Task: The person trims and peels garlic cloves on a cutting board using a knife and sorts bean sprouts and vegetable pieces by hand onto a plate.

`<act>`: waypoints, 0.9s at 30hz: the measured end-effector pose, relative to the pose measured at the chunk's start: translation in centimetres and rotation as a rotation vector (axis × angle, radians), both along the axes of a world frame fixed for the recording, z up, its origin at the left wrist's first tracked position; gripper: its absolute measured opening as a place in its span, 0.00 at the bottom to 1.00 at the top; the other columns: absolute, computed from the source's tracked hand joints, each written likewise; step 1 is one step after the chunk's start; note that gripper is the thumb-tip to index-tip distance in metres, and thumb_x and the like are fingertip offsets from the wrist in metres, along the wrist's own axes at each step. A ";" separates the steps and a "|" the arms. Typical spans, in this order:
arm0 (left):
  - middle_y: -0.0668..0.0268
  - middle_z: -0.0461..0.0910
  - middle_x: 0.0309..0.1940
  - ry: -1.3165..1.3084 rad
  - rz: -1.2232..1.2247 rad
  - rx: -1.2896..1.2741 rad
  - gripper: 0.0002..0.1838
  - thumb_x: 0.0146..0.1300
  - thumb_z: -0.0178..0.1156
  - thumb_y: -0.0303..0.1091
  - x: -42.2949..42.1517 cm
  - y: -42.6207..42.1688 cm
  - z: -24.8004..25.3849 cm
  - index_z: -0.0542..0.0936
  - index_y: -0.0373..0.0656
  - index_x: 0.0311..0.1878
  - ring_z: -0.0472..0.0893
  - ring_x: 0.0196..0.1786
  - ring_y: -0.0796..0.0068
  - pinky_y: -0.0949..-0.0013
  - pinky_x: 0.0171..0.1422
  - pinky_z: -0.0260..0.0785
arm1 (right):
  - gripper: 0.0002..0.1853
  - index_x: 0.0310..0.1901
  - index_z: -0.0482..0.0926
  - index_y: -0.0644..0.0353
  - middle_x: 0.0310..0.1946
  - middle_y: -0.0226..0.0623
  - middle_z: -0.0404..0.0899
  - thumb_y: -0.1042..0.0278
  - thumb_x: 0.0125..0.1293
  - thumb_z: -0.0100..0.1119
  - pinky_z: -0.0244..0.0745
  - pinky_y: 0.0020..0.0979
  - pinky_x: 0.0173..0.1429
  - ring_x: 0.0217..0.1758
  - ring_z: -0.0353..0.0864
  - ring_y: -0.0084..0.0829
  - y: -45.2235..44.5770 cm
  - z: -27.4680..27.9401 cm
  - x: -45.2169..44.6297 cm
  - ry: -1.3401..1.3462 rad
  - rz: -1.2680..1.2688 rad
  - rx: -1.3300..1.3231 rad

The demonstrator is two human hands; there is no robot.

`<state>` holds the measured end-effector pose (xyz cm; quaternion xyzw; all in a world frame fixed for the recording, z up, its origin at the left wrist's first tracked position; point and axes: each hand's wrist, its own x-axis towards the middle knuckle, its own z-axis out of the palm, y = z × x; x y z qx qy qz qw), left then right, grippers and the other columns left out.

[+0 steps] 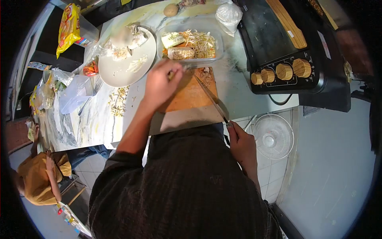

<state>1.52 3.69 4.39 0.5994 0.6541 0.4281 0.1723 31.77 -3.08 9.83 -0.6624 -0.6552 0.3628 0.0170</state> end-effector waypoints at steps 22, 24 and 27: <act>0.54 0.87 0.38 0.170 0.624 -0.416 0.14 0.65 0.67 0.36 -17.3 -17.0 -3.4 0.87 0.38 0.49 0.85 0.36 0.61 0.62 0.43 0.76 | 0.24 0.61 0.82 0.58 0.37 0.54 0.88 0.47 0.78 0.53 0.81 0.43 0.47 0.42 0.90 0.49 1.5 -0.2 -1.8 0.073 0.069 0.004; 0.52 0.87 0.39 0.142 0.533 -0.392 0.14 0.65 0.68 0.37 -17.3 -18.3 -5.1 0.86 0.37 0.47 0.85 0.39 0.61 0.62 0.46 0.76 | 0.24 0.62 0.82 0.58 0.38 0.53 0.88 0.48 0.78 0.53 0.81 0.42 0.48 0.43 0.90 0.48 1.8 -0.2 -2.2 0.073 0.082 -0.007; 0.52 0.86 0.37 0.148 0.521 -0.288 0.14 0.62 0.70 0.36 -15.6 -17.8 -5.6 0.86 0.36 0.45 0.84 0.39 0.57 0.61 0.47 0.76 | 0.24 0.62 0.82 0.58 0.40 0.53 0.88 0.48 0.78 0.53 0.81 0.42 0.49 0.44 0.90 0.47 2.1 -0.9 -2.4 0.090 0.128 0.019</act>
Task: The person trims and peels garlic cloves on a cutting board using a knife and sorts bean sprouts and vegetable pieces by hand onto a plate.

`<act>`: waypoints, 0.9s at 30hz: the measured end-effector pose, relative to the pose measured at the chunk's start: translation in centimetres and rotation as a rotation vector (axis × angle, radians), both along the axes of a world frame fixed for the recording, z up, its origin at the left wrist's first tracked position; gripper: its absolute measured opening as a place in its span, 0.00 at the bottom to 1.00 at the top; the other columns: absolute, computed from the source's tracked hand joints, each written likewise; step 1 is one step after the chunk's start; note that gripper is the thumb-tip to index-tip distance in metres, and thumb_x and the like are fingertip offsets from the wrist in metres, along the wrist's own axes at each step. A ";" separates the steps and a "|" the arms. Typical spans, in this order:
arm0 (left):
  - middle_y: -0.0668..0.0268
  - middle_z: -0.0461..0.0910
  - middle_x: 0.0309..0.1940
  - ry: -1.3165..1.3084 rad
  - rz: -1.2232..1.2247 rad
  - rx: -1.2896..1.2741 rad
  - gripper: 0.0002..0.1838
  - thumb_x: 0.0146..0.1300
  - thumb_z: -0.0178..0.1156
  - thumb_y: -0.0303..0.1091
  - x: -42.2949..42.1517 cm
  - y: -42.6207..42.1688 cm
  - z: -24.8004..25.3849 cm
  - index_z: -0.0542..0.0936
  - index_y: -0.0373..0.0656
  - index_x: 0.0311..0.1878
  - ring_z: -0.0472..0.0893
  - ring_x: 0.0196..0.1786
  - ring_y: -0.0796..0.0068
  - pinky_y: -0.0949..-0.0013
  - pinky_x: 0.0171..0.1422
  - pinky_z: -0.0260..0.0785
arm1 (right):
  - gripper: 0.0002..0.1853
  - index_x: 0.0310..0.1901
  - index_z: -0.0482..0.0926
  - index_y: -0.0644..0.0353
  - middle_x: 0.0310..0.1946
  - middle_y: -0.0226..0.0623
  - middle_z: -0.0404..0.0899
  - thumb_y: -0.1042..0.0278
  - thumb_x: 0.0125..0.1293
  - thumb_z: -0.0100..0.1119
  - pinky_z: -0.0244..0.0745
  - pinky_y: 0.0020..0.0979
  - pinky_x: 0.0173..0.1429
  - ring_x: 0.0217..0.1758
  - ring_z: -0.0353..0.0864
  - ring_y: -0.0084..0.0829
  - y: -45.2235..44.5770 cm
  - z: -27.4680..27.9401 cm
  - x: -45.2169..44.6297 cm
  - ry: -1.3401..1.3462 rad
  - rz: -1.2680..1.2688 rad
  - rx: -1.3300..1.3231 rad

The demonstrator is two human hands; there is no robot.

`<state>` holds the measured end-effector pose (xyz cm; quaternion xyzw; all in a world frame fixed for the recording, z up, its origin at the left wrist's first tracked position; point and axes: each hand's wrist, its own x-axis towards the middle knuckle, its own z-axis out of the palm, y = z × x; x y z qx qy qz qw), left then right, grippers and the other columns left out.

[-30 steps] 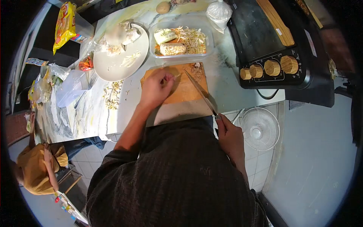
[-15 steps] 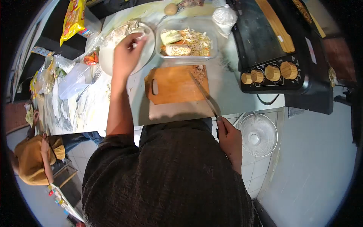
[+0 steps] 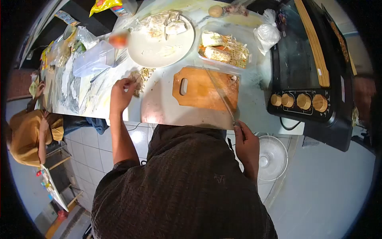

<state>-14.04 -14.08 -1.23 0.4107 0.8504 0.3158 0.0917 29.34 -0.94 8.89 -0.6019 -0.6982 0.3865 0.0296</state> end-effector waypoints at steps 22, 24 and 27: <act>0.60 0.88 0.38 0.070 0.164 -0.082 0.11 0.66 0.67 0.40 2.4 2.4 3.6 0.86 0.43 0.42 0.85 0.42 0.66 0.56 0.54 0.68 | 0.22 0.61 0.82 0.59 0.38 0.51 0.88 0.52 0.77 0.55 0.79 0.39 0.50 0.42 0.89 0.42 1.4 0.2 -1.2 0.043 -0.003 -0.018; 0.58 0.89 0.38 -0.065 0.173 0.004 0.10 0.66 0.67 0.37 1.7 2.1 3.0 0.86 0.40 0.43 0.87 0.42 0.66 0.60 0.54 0.71 | 0.22 0.61 0.81 0.60 0.40 0.52 0.88 0.52 0.77 0.55 0.79 0.40 0.51 0.43 0.89 0.44 1.4 0.3 -1.4 0.033 -0.006 -0.032; 0.56 0.89 0.38 -0.201 0.179 0.138 0.09 0.66 0.67 0.32 1.8 2.1 2.3 0.85 0.35 0.44 0.88 0.43 0.68 0.67 0.52 0.77 | 0.23 0.61 0.81 0.60 0.40 0.52 0.88 0.51 0.77 0.54 0.79 0.41 0.51 0.44 0.89 0.45 1.3 -0.2 -1.0 0.043 -0.004 -0.039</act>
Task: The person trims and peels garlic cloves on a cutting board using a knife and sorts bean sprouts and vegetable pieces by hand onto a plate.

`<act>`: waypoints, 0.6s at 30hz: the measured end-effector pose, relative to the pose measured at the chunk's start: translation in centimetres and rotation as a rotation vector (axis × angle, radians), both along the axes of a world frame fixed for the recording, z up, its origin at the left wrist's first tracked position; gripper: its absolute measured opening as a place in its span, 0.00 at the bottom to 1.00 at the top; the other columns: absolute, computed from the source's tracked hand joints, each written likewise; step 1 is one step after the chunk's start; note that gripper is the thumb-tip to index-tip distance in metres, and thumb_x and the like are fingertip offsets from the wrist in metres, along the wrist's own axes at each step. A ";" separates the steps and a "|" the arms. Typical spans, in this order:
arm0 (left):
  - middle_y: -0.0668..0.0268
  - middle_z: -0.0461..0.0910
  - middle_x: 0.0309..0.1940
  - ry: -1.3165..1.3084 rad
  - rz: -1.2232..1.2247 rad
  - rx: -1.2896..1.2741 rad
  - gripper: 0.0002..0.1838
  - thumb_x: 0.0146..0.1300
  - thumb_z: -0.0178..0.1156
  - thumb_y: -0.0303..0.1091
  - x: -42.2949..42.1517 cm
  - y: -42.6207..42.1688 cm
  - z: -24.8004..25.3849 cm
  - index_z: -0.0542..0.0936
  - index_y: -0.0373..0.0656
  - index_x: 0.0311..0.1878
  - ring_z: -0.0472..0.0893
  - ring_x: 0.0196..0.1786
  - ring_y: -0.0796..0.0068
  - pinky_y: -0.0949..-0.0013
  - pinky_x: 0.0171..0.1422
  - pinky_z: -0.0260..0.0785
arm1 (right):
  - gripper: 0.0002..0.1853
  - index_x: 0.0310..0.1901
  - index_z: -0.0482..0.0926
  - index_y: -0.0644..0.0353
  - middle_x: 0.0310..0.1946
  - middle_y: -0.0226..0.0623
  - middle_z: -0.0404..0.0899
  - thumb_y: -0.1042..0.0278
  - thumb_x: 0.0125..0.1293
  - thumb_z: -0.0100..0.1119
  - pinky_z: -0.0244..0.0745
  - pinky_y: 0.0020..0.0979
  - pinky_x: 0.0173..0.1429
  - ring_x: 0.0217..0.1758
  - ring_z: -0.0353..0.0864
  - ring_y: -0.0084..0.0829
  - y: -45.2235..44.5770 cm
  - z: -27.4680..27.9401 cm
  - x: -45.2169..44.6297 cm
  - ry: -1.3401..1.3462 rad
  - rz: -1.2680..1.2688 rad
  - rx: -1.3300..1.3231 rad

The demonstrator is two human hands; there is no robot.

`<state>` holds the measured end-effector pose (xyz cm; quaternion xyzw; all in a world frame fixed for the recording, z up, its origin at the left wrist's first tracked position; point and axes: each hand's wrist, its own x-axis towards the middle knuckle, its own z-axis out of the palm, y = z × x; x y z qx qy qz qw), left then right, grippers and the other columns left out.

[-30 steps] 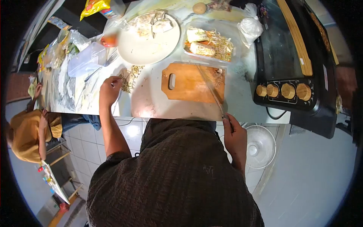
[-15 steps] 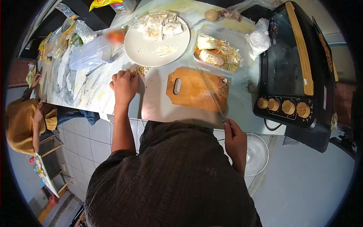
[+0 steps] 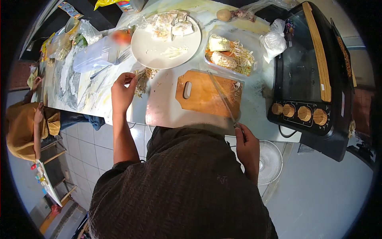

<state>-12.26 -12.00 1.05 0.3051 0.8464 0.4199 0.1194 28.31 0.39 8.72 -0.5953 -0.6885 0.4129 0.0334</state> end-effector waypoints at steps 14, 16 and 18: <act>0.60 0.87 0.40 -0.160 0.059 0.146 0.16 0.71 0.65 0.29 0.4 -0.4 -2.1 0.81 0.33 0.58 0.84 0.41 0.76 0.71 0.49 0.76 | 0.20 0.58 0.82 0.65 0.29 0.34 0.80 0.57 0.78 0.56 0.71 0.27 0.40 0.33 0.73 0.20 -0.2 0.6 0.2 0.021 -0.006 0.084; 0.60 0.87 0.39 -0.177 0.093 0.137 0.13 0.72 0.64 0.30 0.3 -0.7 -1.7 0.82 0.32 0.55 0.83 0.39 0.77 0.72 0.48 0.75 | 0.20 0.58 0.82 0.65 0.29 0.35 0.81 0.57 0.78 0.56 0.71 0.27 0.41 0.33 0.74 0.21 -0.2 1.0 -0.1 0.002 -0.022 0.034; 0.62 0.87 0.39 -0.178 0.093 0.146 0.13 0.73 0.63 0.31 -0.2 -1.3 -1.6 0.83 0.31 0.54 0.83 0.41 0.78 0.73 0.50 0.75 | 0.20 0.58 0.82 0.66 0.30 0.35 0.82 0.57 0.78 0.56 0.72 0.28 0.42 0.34 0.75 0.21 -0.2 1.1 0.0 -0.019 -0.020 -0.004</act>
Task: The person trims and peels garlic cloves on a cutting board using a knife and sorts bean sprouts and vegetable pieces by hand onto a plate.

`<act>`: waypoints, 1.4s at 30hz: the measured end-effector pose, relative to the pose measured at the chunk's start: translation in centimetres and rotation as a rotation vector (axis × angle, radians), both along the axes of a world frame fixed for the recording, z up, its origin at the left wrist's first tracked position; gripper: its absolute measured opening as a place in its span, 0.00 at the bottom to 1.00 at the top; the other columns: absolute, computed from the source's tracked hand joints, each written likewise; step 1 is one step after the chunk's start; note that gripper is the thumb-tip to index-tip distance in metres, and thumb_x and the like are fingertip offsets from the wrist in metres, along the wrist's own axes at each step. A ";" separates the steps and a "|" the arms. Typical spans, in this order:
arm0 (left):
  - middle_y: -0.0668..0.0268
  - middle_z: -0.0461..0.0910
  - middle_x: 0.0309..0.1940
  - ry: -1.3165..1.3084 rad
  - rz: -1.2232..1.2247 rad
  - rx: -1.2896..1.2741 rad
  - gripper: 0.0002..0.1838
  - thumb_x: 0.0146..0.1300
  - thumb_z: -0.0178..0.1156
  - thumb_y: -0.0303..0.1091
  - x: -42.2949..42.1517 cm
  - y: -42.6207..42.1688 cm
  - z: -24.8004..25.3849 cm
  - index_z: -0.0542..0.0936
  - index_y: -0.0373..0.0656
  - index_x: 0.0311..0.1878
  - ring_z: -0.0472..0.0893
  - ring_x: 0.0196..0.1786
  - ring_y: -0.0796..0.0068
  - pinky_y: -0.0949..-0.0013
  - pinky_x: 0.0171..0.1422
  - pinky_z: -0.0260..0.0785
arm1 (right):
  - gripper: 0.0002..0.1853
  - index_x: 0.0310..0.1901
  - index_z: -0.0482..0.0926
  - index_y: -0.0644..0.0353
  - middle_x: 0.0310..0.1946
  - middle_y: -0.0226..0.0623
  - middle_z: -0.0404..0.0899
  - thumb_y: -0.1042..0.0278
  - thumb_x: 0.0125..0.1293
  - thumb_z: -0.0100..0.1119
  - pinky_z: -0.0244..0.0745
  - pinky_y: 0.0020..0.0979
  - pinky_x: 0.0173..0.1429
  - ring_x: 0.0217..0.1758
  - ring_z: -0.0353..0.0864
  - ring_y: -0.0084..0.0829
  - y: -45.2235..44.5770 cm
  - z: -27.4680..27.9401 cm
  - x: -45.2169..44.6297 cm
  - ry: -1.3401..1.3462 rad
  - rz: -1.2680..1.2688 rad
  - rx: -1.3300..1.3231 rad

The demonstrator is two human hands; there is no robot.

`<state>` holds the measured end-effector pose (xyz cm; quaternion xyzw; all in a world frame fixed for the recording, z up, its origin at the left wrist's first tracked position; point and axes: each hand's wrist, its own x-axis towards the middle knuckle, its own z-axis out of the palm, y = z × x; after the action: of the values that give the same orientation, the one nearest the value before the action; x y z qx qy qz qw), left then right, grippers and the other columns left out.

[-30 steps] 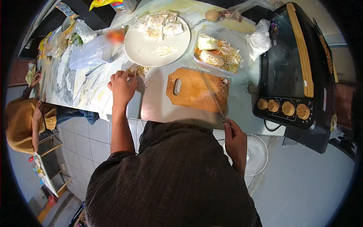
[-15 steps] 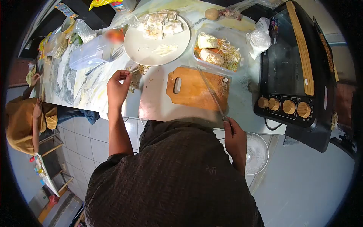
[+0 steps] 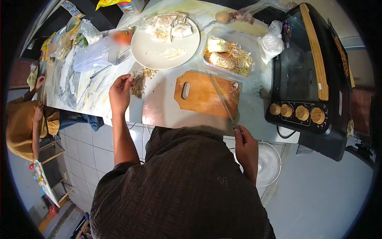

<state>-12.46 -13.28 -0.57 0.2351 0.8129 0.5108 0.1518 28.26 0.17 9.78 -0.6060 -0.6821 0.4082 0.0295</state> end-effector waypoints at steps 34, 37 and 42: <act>0.70 0.82 0.37 -0.126 -0.086 0.160 0.08 0.77 0.59 0.33 -0.2 -1.2 -0.7 0.80 0.37 0.49 0.77 0.42 0.83 0.75 0.51 0.70 | 0.23 0.61 0.82 0.58 0.39 0.52 0.88 0.49 0.77 0.54 0.80 0.39 0.49 0.43 0.90 0.45 -0.5 -1.0 0.7 -0.018 0.053 -0.002; 0.73 0.82 0.41 -0.213 -0.039 0.217 0.10 0.76 0.60 0.36 0.2 -0.7 -0.4 0.80 0.41 0.54 0.76 0.43 0.83 0.76 0.51 0.66 | 0.23 0.61 0.82 0.59 0.41 0.53 0.88 0.50 0.77 0.55 0.80 0.39 0.49 0.45 0.90 0.45 -0.5 -1.1 0.8 -0.001 0.044 -0.003; 0.73 0.83 0.42 -0.271 0.043 0.200 0.13 0.75 0.62 0.37 1.3 -0.2 1.4 0.82 0.39 0.55 0.76 0.42 0.84 0.76 0.50 0.66 | 0.22 0.61 0.82 0.60 0.42 0.53 0.88 0.52 0.77 0.56 0.80 0.39 0.50 0.46 0.90 0.45 -0.4 -0.7 0.7 0.044 0.027 0.004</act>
<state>-11.16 -13.50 0.80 0.1607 0.7351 0.6191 0.2249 28.99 -0.24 9.08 -0.5877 -0.6902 0.4203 0.0403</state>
